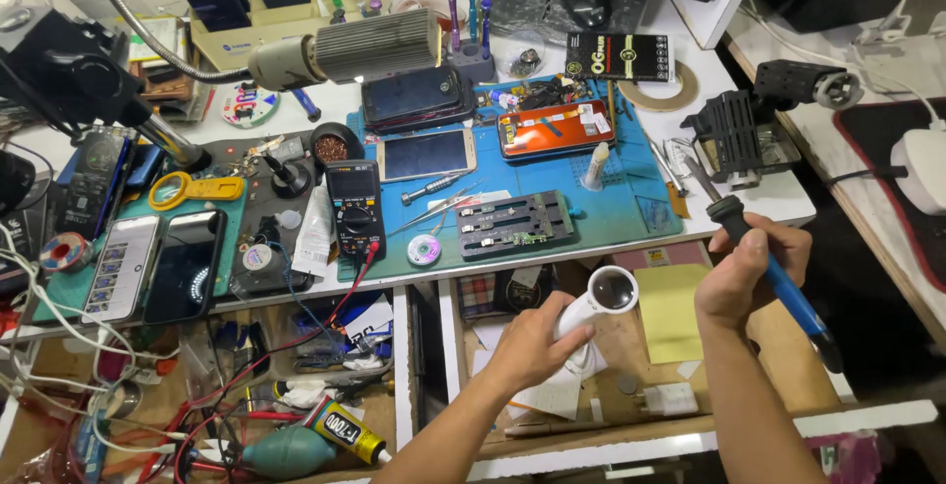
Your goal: Soldering components on a mobile phone circuit board using a soldering iron and a magnifying glass
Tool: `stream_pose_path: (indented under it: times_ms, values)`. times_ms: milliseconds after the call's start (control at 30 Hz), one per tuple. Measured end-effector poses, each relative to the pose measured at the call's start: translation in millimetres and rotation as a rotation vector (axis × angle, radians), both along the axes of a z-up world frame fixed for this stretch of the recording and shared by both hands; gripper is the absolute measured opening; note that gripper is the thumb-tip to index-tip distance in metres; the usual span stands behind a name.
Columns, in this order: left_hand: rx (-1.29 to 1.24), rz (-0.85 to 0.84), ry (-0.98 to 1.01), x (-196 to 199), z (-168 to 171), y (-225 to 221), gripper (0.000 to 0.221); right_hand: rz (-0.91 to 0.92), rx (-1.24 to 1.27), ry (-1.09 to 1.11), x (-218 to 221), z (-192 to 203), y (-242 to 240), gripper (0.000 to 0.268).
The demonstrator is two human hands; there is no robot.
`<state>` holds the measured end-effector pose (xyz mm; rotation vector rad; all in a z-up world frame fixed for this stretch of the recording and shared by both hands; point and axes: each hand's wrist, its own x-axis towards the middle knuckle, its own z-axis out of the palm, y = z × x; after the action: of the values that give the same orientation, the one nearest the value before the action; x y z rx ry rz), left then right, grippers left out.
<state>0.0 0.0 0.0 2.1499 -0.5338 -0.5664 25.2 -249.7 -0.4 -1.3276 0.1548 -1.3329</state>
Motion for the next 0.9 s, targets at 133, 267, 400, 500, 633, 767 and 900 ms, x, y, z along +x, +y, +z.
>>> stream_pose_path:
  times_ms: [133, 267, 400, 500, 633, 767, 900]
  values:
    - [0.050, -0.032, -0.018, -3.7, 6.6, -1.3, 0.039, 0.075, 0.038, 0.037, -0.5, -6.2, 3.9, 0.027]
    - [0.090, -0.005, -0.042, 2.7, 19.0, 7.4, 0.037, 0.116, -0.098, 0.052, -5.3, -0.8, 12.4, 0.035]
    - [0.257, -0.169, -0.148, -2.2, 22.6, 23.8, 0.033, 0.236, -0.340, 0.091, -8.5, 9.8, 22.8, 0.029]
    - [0.302, -0.175, -0.107, -24.8, 4.7, 26.0, 0.032, 0.324, -0.499, 0.089, -5.0, 32.2, 44.0, 0.029]
    - [0.370, -0.266, -0.189, -32.2, -6.7, 16.2, 0.039, 0.355, -0.609, 0.138, 8.8, 57.9, 80.1, 0.028]
    - [0.317, -0.309, -0.189, -32.4, -18.2, 12.2, 0.047, 0.532, -0.516, 0.364, 37.2, 100.3, 118.5, 0.027]
    - [0.274, -0.292, -0.171, -32.3, -20.2, 20.0, 0.044, 0.647, -0.496, 0.520, 70.8, 127.1, 151.7, 0.030]
